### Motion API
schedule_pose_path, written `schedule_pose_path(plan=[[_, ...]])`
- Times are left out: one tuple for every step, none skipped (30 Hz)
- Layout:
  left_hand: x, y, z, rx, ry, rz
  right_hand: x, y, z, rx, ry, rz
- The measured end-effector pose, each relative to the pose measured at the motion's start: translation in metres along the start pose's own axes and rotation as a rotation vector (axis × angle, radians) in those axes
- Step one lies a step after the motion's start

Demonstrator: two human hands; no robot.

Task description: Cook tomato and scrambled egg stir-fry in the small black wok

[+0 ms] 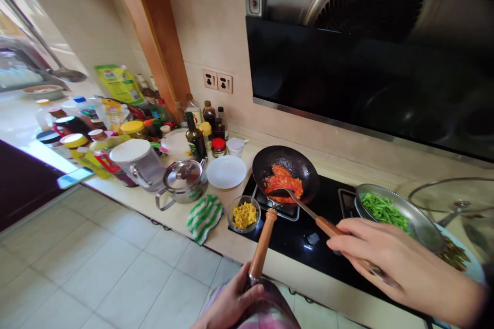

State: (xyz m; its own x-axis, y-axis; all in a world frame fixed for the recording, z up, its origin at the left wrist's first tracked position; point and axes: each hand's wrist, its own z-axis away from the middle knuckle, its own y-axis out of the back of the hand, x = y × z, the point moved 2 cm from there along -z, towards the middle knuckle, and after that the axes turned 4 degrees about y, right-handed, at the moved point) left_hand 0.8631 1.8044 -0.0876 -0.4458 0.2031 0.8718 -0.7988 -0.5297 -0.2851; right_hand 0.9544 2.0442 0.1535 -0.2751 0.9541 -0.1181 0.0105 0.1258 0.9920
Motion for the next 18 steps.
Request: schedule_pose_path(plan=[[-0.001, 0.000, -0.001, 0.000, 0.001, 0.006, -0.005, -0.002, -0.004, -0.036, 0.004, 0.013], [-0.003, 0.001, -0.001, -0.004, -0.001, 0.014, -0.006, -0.009, -0.010, -0.073, 0.006, 0.032], [-0.004, 0.001, -0.002, -0.006, -0.003, 0.020, -0.002, -0.018, -0.017, -0.087, -0.011, 0.056], [-0.006, 0.001, -0.002, -0.011, -0.006, 0.022, 0.006, -0.027, -0.025, -0.071, -0.052, 0.079], [-0.007, 0.001, -0.002, -0.015, -0.008, 0.022, 0.018, -0.035, -0.032, -0.045, -0.100, 0.089], [-0.007, 0.001, -0.002, -0.017, -0.009, 0.019, 0.034, -0.038, -0.039, 0.008, -0.166, 0.089], [-0.008, 0.001, -0.002, -0.014, -0.011, 0.018, 0.052, -0.038, -0.044, 0.069, -0.239, 0.064], [-0.009, 0.001, -0.002, -0.006, -0.013, 0.023, 0.070, -0.034, -0.047, 0.138, -0.312, 0.023], [-0.010, 0.002, -0.002, 0.001, -0.016, 0.034, 0.088, -0.026, -0.050, 0.205, -0.389, -0.011], [-0.012, 0.002, -0.003, 0.004, -0.022, 0.052, 0.103, -0.018, -0.052, 0.262, -0.463, -0.037], [-0.013, 0.001, -0.003, 0.005, -0.028, 0.075, 0.117, -0.009, -0.053, 0.314, -0.534, -0.060], [-0.015, 0.001, -0.004, 0.004, -0.031, 0.100, 0.127, -0.003, -0.055, 0.359, -0.600, -0.078], [-0.017, 0.001, -0.004, 0.003, -0.029, 0.123, 0.135, -0.001, -0.058, 0.398, -0.656, -0.099], [-0.018, 0.000, -0.005, 0.007, -0.022, 0.141, 0.139, -0.002, -0.062, 0.434, -0.703, -0.133], [-0.020, 0.000, -0.005, 0.016, -0.012, 0.148, 0.142, -0.006, -0.067, 0.461, -0.737, -0.181], [-0.021, 0.000, -0.005, 0.033, -0.001, 0.147, 0.142, -0.013, -0.071, 0.481, -0.762, -0.232], [-0.021, 0.001, -0.004, 0.052, 0.008, 0.136, 0.140, -0.020, -0.076, 0.493, -0.781, -0.280], [-0.022, 0.002, -0.004, 0.068, 0.014, 0.120, 0.137, -0.027, -0.080, 0.493, -0.781, -0.320]])
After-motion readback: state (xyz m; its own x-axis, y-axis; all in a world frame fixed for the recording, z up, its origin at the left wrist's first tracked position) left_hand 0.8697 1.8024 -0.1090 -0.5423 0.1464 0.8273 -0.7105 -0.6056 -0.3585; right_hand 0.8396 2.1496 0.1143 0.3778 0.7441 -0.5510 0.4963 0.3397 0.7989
